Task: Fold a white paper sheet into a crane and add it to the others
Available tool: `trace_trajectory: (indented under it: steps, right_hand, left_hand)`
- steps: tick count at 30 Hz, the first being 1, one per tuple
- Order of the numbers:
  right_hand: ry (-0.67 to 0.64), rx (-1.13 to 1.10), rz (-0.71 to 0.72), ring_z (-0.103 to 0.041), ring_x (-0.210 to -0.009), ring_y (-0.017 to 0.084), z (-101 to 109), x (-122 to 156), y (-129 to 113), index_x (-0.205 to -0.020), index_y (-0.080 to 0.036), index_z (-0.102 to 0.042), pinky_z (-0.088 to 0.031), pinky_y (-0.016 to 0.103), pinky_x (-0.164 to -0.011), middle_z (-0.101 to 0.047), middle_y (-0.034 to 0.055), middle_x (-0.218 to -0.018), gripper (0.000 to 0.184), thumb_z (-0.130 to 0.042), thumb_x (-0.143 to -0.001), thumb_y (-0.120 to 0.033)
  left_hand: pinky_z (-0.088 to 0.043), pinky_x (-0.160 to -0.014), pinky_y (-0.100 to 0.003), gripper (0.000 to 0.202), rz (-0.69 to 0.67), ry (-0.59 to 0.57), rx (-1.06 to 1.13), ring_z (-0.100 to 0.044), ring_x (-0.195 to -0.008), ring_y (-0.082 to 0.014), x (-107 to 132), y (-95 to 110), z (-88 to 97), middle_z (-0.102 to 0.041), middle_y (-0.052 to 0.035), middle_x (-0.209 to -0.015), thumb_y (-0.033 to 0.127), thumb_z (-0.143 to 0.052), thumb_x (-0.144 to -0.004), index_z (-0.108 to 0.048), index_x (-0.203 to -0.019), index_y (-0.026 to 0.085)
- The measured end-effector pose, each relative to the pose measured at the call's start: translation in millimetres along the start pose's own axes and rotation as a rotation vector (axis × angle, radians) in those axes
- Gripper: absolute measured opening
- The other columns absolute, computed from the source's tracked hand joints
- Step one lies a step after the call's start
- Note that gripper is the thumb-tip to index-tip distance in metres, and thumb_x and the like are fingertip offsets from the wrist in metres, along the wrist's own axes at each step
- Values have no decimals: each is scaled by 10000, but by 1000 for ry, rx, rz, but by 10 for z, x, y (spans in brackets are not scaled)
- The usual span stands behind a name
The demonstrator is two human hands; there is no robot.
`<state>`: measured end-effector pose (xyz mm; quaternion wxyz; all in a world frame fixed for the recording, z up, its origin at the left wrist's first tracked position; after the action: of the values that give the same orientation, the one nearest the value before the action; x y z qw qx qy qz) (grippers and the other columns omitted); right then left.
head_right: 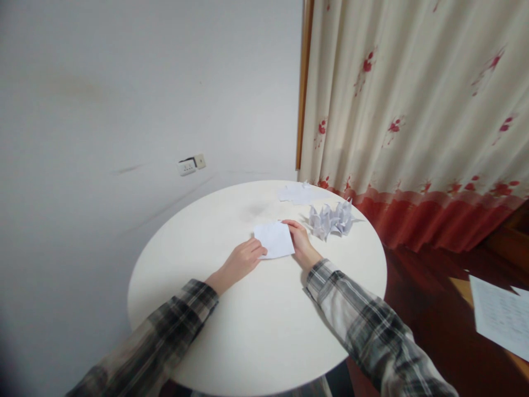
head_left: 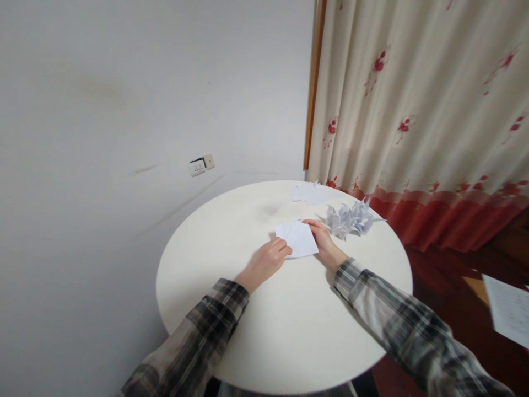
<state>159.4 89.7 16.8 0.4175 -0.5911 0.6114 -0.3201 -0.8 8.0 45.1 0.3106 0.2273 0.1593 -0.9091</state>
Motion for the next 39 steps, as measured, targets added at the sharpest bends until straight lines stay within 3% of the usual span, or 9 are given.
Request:
trace_trajectory:
  steps: [6,11,15,17,39]
  right_hand:
    - [-17,-61,-52,-571,-723,142,-49,25,16,-755,-191,-653,-426,252,-647,-662,19,-815,175,-613,-584,-178]
    - [-89,89,-104,-530,-598,114,-101,80,44,-776,-180,-649,-383,228,-546,-643,4,-721,259,-644,-522,-126]
    - [-119,133,-95,-526,-593,105,-108,90,54,-786,-177,-646,-358,214,-526,-639,-5,-713,296,-612,-504,-95]
    - [-125,157,-88,-535,-612,111,-107,91,56,-787,-175,-646,-363,216,-538,-645,2,-730,295,-604,-507,-92]
    - [-125,211,-96,-531,-616,121,-113,109,35,-790,-173,-648,-370,229,-559,-651,10,-735,285,-611,-513,-122]
  left_hand:
    - [-441,-756,-312,154,83,15,58,-506,-836,-182,16,-68,-36,-566,-41,-838,68,-490,-774,-559,-879,158]
    - [-444,-812,-321,152,99,22,190,-528,-897,-182,10,-89,-28,-605,-45,-921,171,-547,-779,-571,-929,169]
    - [-427,-874,-351,471,121,51,313,-512,-999,-214,-2,-108,20,-595,-76,-1043,432,-653,-670,-543,-1046,171]
    - [-421,-885,-358,555,126,48,347,-510,-1013,-223,-3,-121,26,-593,-83,-1060,488,-665,-625,-540,-1065,172]
    - [-433,-882,-333,558,143,-4,393,-541,-993,-204,10,-134,14,-635,-57,-1020,471,-721,-544,-596,-1005,184]
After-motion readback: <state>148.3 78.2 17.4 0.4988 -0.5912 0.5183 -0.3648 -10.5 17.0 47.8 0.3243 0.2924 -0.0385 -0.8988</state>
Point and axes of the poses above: each hand's wrist, its own x-axis away from the middle knuckle, its own z-axis out of the back of the hand, y = z × x, the point moved 3 cm from there along -x, towards the middle knuckle
